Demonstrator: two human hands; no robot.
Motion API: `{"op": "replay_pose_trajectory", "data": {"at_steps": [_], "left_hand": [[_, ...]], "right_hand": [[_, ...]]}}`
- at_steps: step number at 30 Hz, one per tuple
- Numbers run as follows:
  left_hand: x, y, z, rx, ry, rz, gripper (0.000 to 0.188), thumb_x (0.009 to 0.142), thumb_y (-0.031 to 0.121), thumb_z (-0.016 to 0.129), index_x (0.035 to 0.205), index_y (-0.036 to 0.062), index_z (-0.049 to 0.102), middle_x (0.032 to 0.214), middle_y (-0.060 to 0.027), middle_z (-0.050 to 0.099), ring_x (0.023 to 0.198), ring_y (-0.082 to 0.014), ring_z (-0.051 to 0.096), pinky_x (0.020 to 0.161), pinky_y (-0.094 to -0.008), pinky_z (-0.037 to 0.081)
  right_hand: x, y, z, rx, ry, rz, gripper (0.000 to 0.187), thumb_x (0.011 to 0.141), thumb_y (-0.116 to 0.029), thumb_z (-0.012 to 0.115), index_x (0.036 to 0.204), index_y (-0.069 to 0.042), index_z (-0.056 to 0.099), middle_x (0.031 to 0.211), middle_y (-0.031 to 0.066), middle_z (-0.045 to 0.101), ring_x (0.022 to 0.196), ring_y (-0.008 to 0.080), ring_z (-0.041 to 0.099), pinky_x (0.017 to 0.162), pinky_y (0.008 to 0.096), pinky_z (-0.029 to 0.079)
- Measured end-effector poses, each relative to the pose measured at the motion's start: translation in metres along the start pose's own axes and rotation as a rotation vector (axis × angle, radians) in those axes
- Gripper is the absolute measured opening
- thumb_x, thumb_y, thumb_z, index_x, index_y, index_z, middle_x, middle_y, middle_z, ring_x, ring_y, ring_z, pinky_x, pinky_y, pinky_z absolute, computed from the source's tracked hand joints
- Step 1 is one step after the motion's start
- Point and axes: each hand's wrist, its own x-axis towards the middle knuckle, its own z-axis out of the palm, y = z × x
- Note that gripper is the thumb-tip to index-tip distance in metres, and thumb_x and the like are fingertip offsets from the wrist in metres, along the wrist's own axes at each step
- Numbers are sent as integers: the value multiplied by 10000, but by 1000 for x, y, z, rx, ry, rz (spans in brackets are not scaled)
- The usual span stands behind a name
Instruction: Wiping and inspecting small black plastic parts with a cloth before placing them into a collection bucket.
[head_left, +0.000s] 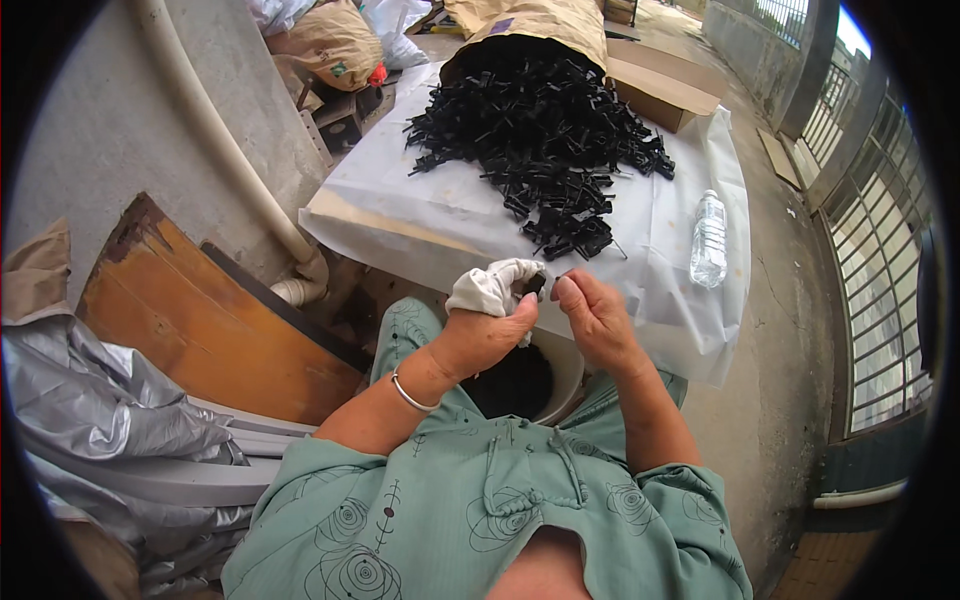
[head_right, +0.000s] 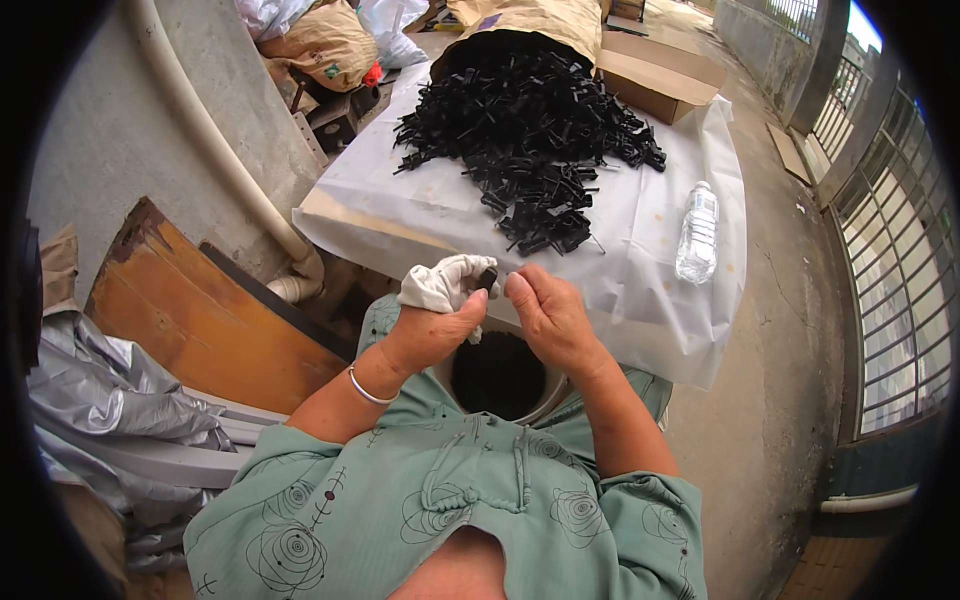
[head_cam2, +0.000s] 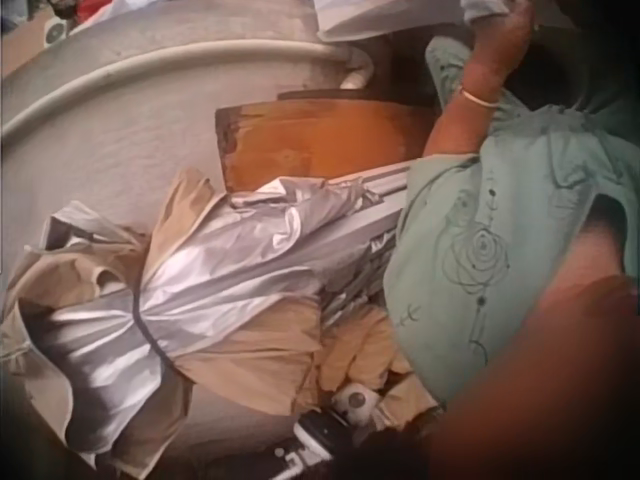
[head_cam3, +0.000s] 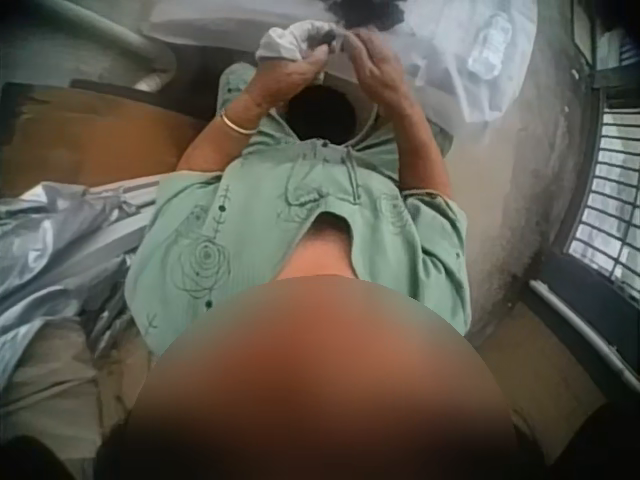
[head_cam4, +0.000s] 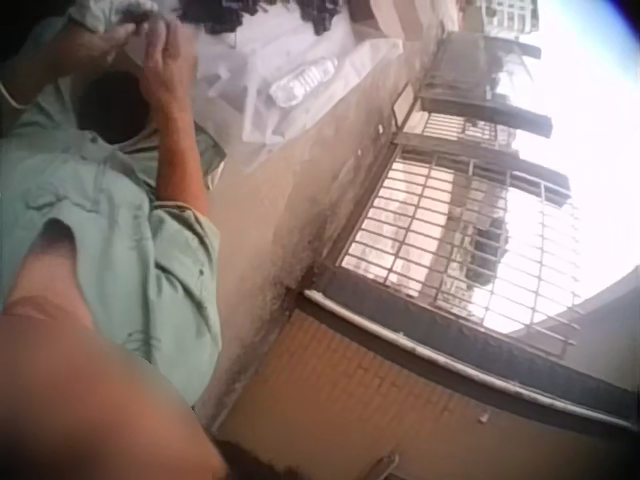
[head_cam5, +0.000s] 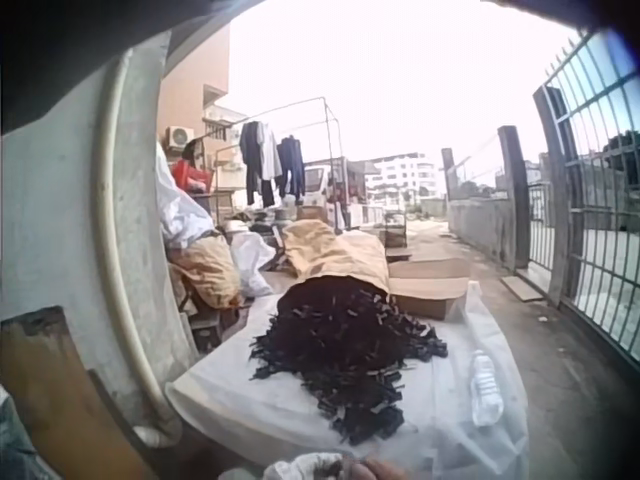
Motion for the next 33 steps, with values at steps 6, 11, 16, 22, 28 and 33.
{"op": "replay_pose_trajectory", "data": {"at_steps": [6,11,16,22,28,33], "left_hand": [[8,-18,2,305,139,313,274,784,46,568,1049,-23,556,849,-134,619,664,-211,599,629,-291,492],[10,-19,-2,632,105,285,301,771,63,566,1055,-37,561,912,-194,611,810,-325,604,731,-349,491],[5,-51,-9,671,131,286,297,788,71,574,1066,-24,533,890,-150,602,793,-258,597,726,-316,476],[20,-51,-27,-80,108,-33,327,865,63,544,1162,19,415,922,-26,519,788,-73,472,681,-198,419],[22,-45,-20,-360,27,-248,371,905,90,466,1256,32,359,881,-14,515,683,-38,444,564,-165,381],[22,-39,-12,23,-153,-199,346,860,71,410,1202,12,413,866,-62,547,668,-82,473,600,-229,421]], "right_hand": [[9,3,9,-87,-105,34,234,905,-175,511,769,12,546,615,104,526,557,159,470,549,290,410],[11,26,30,99,-3,157,258,911,-169,491,742,16,554,614,48,559,579,91,469,559,271,420],[16,44,36,486,-206,480,256,919,-186,492,752,-3,557,640,-25,486,630,49,424,556,210,371],[37,43,12,-29,-267,86,159,867,-148,557,851,6,594,628,57,512,588,116,476,554,265,407],[27,59,3,-86,-143,-189,137,757,-52,664,877,4,630,678,101,592,589,170,560,540,270,437],[19,61,6,132,-103,75,112,785,-78,665,800,10,598,646,28,549,574,105,481,528,247,399]]}}
